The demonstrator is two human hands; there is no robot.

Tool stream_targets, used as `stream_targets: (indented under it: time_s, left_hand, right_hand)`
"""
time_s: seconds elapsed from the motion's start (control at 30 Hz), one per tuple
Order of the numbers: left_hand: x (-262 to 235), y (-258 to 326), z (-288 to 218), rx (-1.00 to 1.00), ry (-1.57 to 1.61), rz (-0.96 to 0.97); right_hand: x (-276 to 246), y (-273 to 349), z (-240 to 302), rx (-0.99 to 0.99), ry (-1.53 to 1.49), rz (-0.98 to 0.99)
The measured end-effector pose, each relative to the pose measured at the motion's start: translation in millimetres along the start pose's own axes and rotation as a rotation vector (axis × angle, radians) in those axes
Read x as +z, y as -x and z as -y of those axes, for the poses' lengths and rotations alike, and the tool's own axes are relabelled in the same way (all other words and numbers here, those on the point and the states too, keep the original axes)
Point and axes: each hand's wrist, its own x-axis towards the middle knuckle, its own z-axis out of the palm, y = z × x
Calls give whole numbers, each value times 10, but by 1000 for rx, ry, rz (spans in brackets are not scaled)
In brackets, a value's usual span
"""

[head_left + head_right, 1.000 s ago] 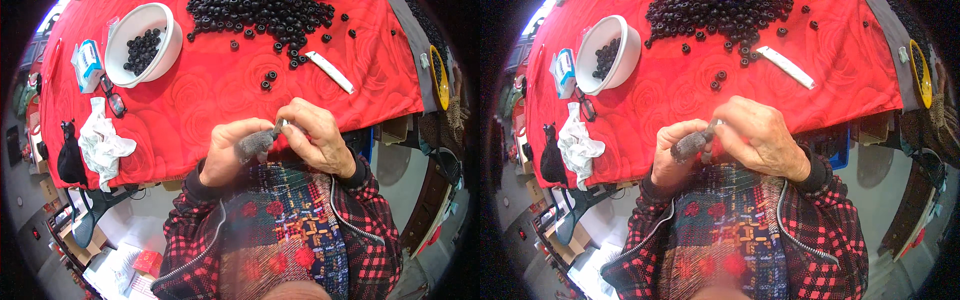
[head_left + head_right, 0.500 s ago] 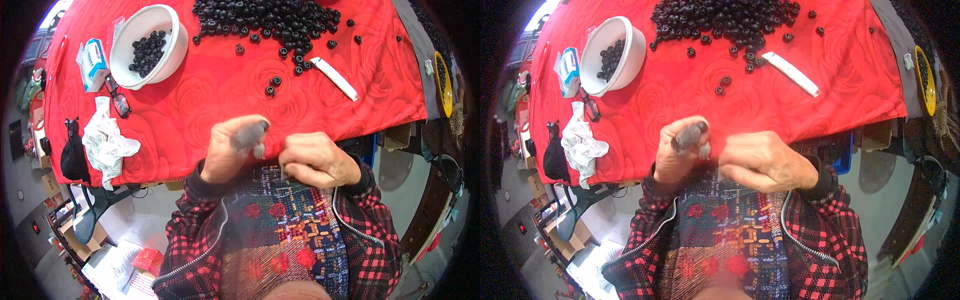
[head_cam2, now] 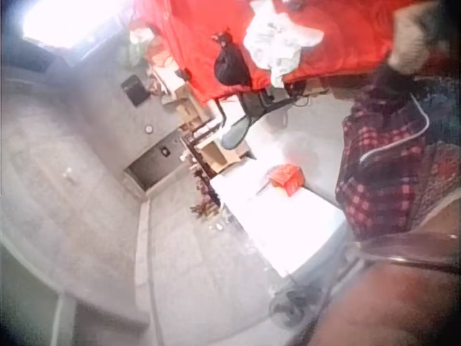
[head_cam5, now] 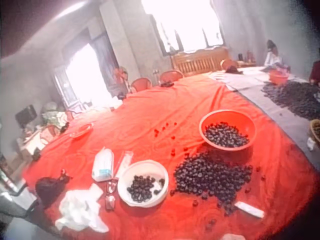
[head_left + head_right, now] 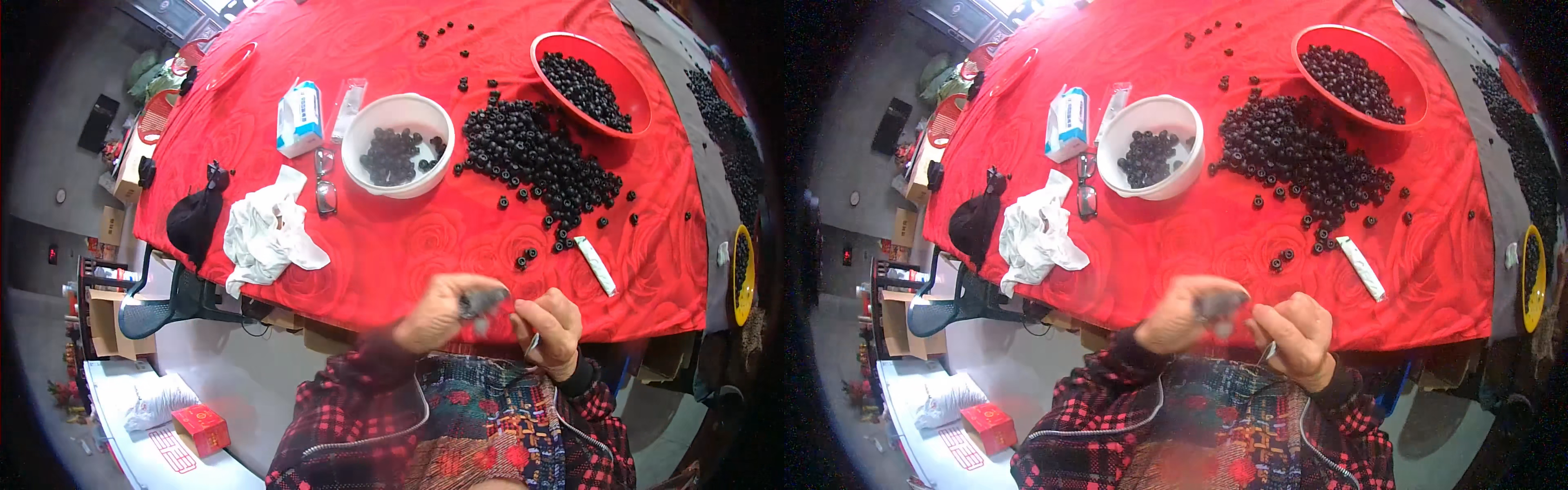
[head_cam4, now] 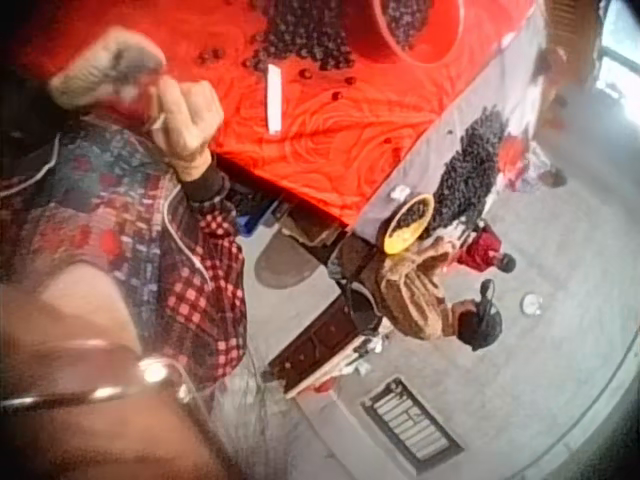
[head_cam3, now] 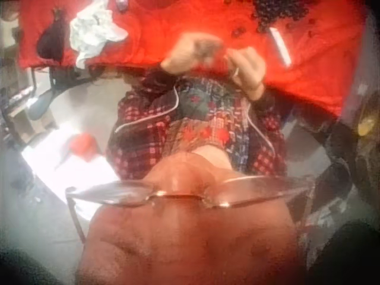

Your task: The person sits at a table covered with a red cloth and uses a small knife to cut black olives one by one. They hold each olive in their left hand and slice it with the knife in their right hand, placing the cut pieces back onto the table.

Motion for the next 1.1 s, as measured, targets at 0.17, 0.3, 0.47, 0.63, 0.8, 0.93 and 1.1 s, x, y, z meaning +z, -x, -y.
stream_targets:
  time_s: [0.17,0.3,0.47,0.63,0.8,0.93,1.1]
  left_hand:
    - [-246,-216,-967,723,-918,-529]
    - [-875,-522,-1355,813,-1325,-764]
    - [-219,-568,-841,988,-1218,-373]
    - [57,-750,-47,844,-1301,-4]
    - [91,-903,162,763,-1382,30]
    - [97,-898,141,640,-1290,32]
    - [101,-673,17,-229,202,156]
  right_hand:
    - [-130,204,-110,261,85,-56]
    - [-136,244,-199,317,93,-45]
    - [-295,375,-195,438,112,-147]
    - [-343,392,-135,432,100,-143]
    - [-338,419,-106,448,112,-146]
    - [-300,407,-126,463,76,-137]
    - [-313,285,-90,462,7,-154]
